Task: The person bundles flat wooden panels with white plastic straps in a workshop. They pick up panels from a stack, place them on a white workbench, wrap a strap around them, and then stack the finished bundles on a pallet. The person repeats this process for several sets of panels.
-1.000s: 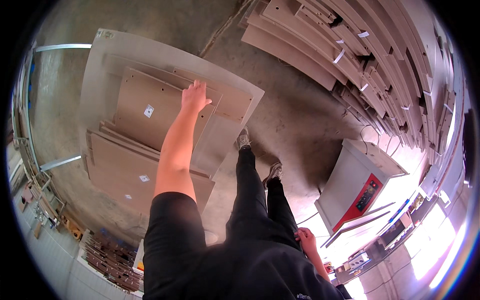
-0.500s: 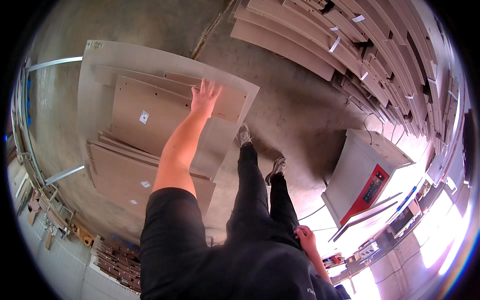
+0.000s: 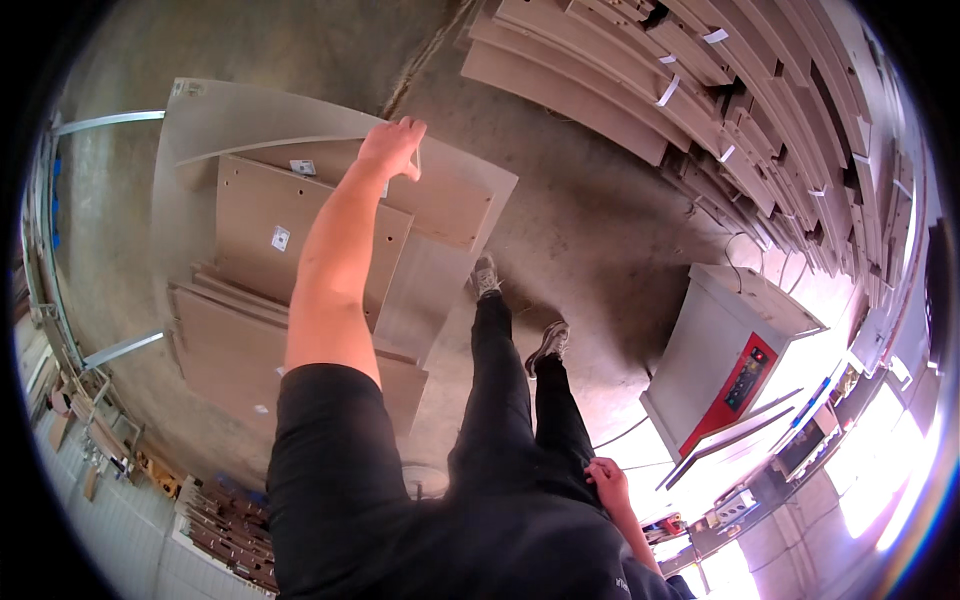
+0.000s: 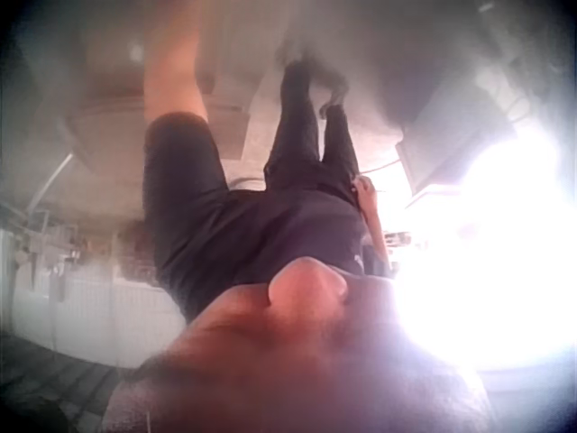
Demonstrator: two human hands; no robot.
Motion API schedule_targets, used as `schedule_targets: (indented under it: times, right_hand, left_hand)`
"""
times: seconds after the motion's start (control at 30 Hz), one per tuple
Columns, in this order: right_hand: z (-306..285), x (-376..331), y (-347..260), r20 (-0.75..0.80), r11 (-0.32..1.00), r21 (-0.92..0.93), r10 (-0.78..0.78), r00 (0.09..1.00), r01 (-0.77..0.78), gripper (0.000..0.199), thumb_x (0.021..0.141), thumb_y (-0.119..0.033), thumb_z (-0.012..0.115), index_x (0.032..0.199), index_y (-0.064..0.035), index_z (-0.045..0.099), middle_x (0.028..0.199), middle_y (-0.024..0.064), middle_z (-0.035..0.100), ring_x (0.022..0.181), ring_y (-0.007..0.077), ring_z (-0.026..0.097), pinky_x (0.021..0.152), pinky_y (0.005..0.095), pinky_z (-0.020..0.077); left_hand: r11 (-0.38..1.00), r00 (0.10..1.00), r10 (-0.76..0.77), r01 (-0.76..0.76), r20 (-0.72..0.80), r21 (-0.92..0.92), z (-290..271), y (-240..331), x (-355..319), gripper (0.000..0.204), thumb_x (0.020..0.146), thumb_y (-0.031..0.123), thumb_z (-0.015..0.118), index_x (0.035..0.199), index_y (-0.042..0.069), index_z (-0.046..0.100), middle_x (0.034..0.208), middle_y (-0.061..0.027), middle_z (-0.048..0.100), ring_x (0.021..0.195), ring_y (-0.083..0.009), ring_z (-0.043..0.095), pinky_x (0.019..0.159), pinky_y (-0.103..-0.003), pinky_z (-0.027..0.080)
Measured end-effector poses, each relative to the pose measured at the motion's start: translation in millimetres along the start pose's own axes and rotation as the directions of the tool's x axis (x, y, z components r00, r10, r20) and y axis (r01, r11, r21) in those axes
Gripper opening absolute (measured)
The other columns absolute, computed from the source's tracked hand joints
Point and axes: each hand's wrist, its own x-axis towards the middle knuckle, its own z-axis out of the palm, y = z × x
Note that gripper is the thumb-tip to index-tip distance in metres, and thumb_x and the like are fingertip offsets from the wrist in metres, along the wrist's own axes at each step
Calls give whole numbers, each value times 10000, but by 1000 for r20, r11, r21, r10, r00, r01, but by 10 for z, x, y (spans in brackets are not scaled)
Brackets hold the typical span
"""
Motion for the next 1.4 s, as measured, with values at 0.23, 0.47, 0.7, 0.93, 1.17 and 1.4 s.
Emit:
schedule_targets:
  times: [0.23, 0.47, 0.7, 0.93, 1.17, 1.4]
  right_hand:
    - [5, -37, 120, 42, 998, -30, -61, 997, 62, 266, 999, -177, 643, 1180, 15, 665, 974, 105, 761, 768, 127, 697, 712, 268, 555]
    - [-34, -60, 44, 121, 978, 57, -208, 971, 203, 259, 987, -176, 660, 1165, 12, 668, 948, 93, 761, 770, 132, 701, 722, 271, 557]
    - [-111, -199, -888, 28, 884, 111, -460, 887, 455, 253, 999, -156, 648, 1177, 23, 657, 969, 83, 748, 796, 127, 695, 727, 278, 548]
    - [-509, -491, -395, -91, 855, 156, -487, 869, 495, 354, 960, -319, 702, 1206, -64, 691, 992, 86, 758, 873, 183, 718, 848, 322, 559]
    - [-987, -834, 704, -297, 853, 82, -472, 830, 515, 383, 943, -413, 666, 1179, -115, 705, 1062, 91, 766, 1012, 288, 720, 908, 393, 553]
    - [-1246, -589, 1917, -401, 693, 508, -335, 852, 511, 450, 953, -462, 671, 1164, -67, 721, 997, 79, 765, 915, 182, 720, 858, 333, 560]
  left_hand:
    - [990, 926, 136, -111, -353, 91, -881, -261, -550, 375, 791, 256, 839, 1025, 82, 603, 1075, -44, 632, 947, -302, 684, 776, -436, 569]
    - [900, 850, 222, -366, -477, -235, -2058, 309, -1560, 269, 791, 226, 836, 929, 113, 634, 934, -49, 648, 844, -305, 665, 708, -426, 531]
    - [754, 692, 484, -640, -535, -145, -1856, 1920, -2244, 304, 773, 314, 840, 932, 141, 647, 902, -15, 627, 885, -260, 639, 779, -412, 532]
    - [720, 594, 655, -678, -468, 146, -2300, 2590, -2547, 244, 757, 256, 808, 941, 134, 706, 836, -15, 692, 790, -218, 647, 660, -351, 533]
    - [768, 407, 507, -613, -760, 185, -3788, 3481, -3417, 303, 844, 145, 833, 1099, 53, 698, 910, -112, 707, 789, -306, 674, 725, -393, 539]
    - [323, 391, -229, -833, -891, -449, -4617, 5631, -4206, 339, 1004, 150, 674, 1243, -83, 618, 1161, -178, 684, 965, -238, 681, 849, -357, 566]
